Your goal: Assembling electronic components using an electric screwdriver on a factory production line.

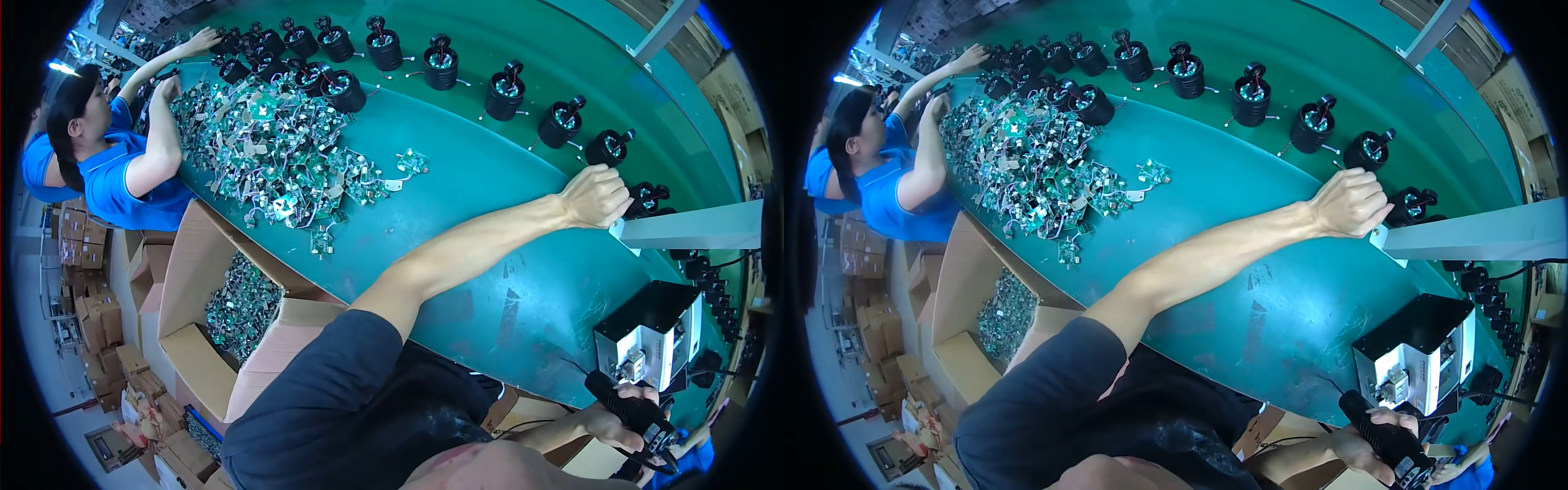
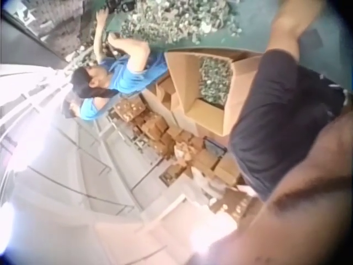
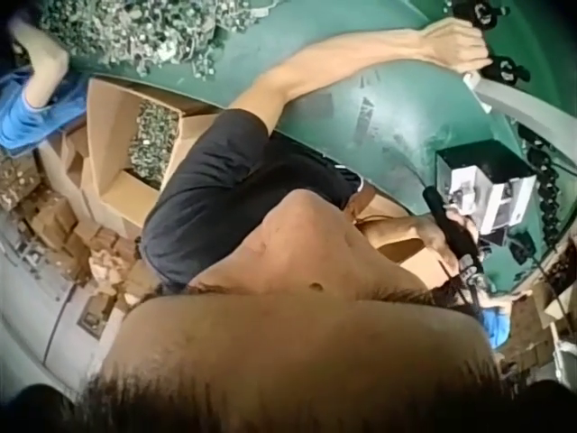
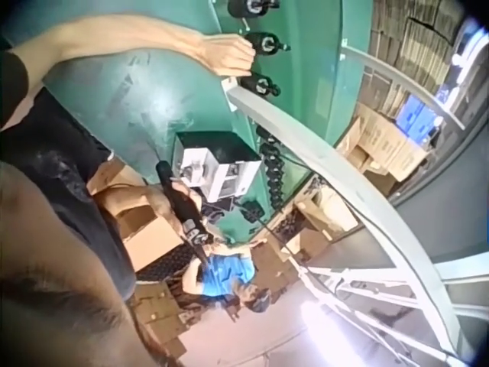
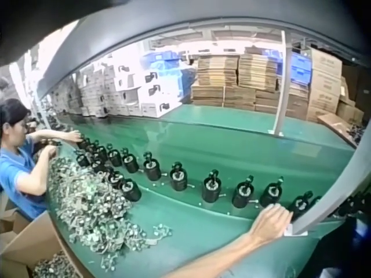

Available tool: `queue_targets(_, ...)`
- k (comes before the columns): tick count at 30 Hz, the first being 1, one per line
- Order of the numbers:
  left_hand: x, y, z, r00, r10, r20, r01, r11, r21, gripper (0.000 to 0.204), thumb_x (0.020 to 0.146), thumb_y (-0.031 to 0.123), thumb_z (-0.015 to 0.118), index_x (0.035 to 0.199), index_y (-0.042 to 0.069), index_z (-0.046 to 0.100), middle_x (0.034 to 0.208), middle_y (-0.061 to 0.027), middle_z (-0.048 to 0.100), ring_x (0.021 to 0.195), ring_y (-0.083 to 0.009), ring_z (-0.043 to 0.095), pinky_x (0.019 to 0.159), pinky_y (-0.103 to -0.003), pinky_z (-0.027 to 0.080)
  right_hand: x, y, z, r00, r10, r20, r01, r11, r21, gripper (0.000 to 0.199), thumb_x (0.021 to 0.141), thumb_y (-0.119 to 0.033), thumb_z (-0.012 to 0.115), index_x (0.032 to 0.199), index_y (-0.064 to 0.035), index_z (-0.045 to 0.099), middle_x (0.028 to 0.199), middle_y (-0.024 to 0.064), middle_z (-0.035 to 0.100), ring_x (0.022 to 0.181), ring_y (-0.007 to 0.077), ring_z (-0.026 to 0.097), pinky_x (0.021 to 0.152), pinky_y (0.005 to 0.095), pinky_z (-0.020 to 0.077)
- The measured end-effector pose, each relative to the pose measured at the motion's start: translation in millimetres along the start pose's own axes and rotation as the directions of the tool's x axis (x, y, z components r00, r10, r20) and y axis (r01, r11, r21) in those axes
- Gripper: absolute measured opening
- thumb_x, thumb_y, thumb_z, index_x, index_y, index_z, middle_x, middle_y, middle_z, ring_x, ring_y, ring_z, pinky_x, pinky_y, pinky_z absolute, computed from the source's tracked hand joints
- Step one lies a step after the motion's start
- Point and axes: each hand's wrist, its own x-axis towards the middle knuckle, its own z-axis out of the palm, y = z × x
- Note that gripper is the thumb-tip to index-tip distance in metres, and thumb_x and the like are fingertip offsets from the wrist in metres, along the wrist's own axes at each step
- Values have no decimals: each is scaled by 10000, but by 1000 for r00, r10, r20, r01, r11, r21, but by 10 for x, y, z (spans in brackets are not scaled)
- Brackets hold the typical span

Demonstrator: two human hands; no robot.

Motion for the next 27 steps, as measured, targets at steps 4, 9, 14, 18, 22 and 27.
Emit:
queue_targets(4,41,46,109,996,48,-74,-49,999,-1,185,782,104,648,639,103,530,624,-22,516,518,-195,457,482,-319,382,-8,10,5,998,55,-19,-55,998,-23,921,849,-833,273,1193,1,454,860,147,596,484,157,521,462,254,462)
queue_targets(9,81,-7,-15,990,142,14,-143,983,117,157,789,76,660,671,102,560,634,-30,511,527,-193,493,461,-331,385,-39,20,-12,997,51,62,-59,988,141,877,879,-792,317,1106,30,522,866,129,609,468,131,514,450,245,456)
queue_targets(14,64,-31,12,988,-48,145,66,991,-118,102,831,74,661,879,33,582,849,-102,584,729,-253,576,640,-348,494,-72,57,82,1000,-14,-24,19,975,219,825,897,-759,319,1344,-66,330,920,154,601,454,142,538,394,235,458)
queue_targets(18,77,7,46,958,-14,285,52,991,-126,271,861,137,656,1099,42,567,1076,-180,542,883,-303,577,767,-395,514,-90,69,73,999,-39,-20,42,973,229,815,911,-742,318,1407,-96,272,939,164,592,464,141,544,395,230,453)
queue_targets(22,86,40,43,924,-20,383,58,994,-90,383,875,173,660,1226,80,537,1211,-213,482,974,-342,570,838,-431,506,-96,77,38,999,-44,-16,47,973,228,814,913,-740,319,1409,-95,272,940,166,589,481,138,552,404,227,449)
queue_targets(27,81,65,73,859,-86,505,124,991,-41,429,882,197,664,1279,117,521,1293,-231,431,1034,-371,568,881,-456,494,-110,97,-5,999,-30,-24,36,963,267,847,881,-769,329,1388,-92,278,931,165,602,486,144,575,388,228,458)
